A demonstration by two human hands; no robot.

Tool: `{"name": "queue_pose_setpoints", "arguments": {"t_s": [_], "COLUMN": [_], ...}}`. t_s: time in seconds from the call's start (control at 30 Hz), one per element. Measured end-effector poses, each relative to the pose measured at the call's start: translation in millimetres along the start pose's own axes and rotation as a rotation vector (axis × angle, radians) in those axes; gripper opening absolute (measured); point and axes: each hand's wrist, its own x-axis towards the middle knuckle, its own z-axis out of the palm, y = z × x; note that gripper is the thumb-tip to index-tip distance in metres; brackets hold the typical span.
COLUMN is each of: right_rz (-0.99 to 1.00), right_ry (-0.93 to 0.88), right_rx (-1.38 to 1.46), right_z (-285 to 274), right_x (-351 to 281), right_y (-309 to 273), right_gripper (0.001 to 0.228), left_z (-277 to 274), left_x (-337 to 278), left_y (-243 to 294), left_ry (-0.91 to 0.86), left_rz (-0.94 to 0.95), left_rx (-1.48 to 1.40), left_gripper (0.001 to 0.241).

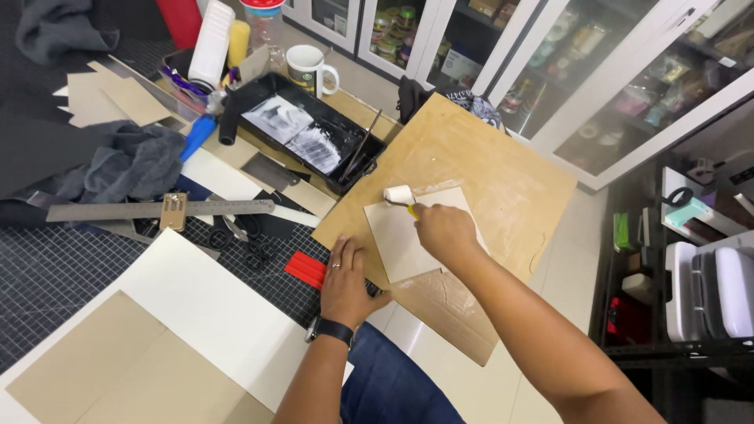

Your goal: Assembling cardboard structures by applying glue with a roller and mounting them onto paper templates

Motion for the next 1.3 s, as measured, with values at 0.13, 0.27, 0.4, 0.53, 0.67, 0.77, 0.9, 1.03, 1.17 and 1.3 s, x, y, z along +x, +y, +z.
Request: {"name": "queue_pose_setpoints", "arguments": {"t_s": [0.13, 0.27, 0.4, 0.53, 0.67, 0.77, 0.9, 1.03, 1.17, 1.3], "right_rz": [0.013, -0.012, 0.008, 0.020, -0.045, -0.037, -0.010, 0.029, -0.015, -0.017], "right_ry": [-0.104, -0.237, -0.022, 0.008, -0.130, -0.152, -0.011, -0.043, -0.173, -0.073], "right_rx": [-0.007, -0.073, 0.011, -0.017, -0.115, -0.126, -0.004, 0.034, -0.062, -0.103], "right_z": [-42.5, -57.7, -21.1, -25.4, -16.9, -34.0, -18.6, -21.9, -49.6, -43.7], "right_x": [-90.2, -120.1, -27.0, -36.6, -124.0, -110.1, -14.0, -50.4, -138.7, -95.4], "right_y": [-19.2, -19.8, -16.5, -33.1, -34.2, -35.5, -41.5, -48.7, -60.0, -58.2], "right_gripper": [0.034, 0.033, 0.028, 0.025, 0.035, 0.036, 0.030, 0.033, 0.035, 0.029], "left_z": [-5.6, -11.6, -8.4, -19.6, 1.1, 2.4, -2.3, -4.6, -4.2, -4.5], "left_x": [2.1, 1.9, 0.7, -7.2, -6.6, -10.9, -15.0, -16.5, -13.4, -15.5], "left_y": [1.7, 6.4, 0.2, 7.5, -7.4, -7.0, -8.9, -10.2, -12.4, -9.8], "left_ry": [-0.021, -0.044, -0.085, -0.138, 0.082, 0.166, 0.080, 0.059, 0.167, 0.202], "left_rz": [-0.008, -0.024, -0.016, -0.084, -0.009, 0.027, -0.012, -0.004, 0.048, 0.058], "left_rx": [0.014, 0.011, 0.089, 0.061, 0.062, 0.066, 0.102, 0.078, 0.073, 0.070], "left_gripper": [0.096, 0.095, 0.092, 0.090, 0.092, 0.095, 0.098, 0.100, 0.101, 0.096]}}
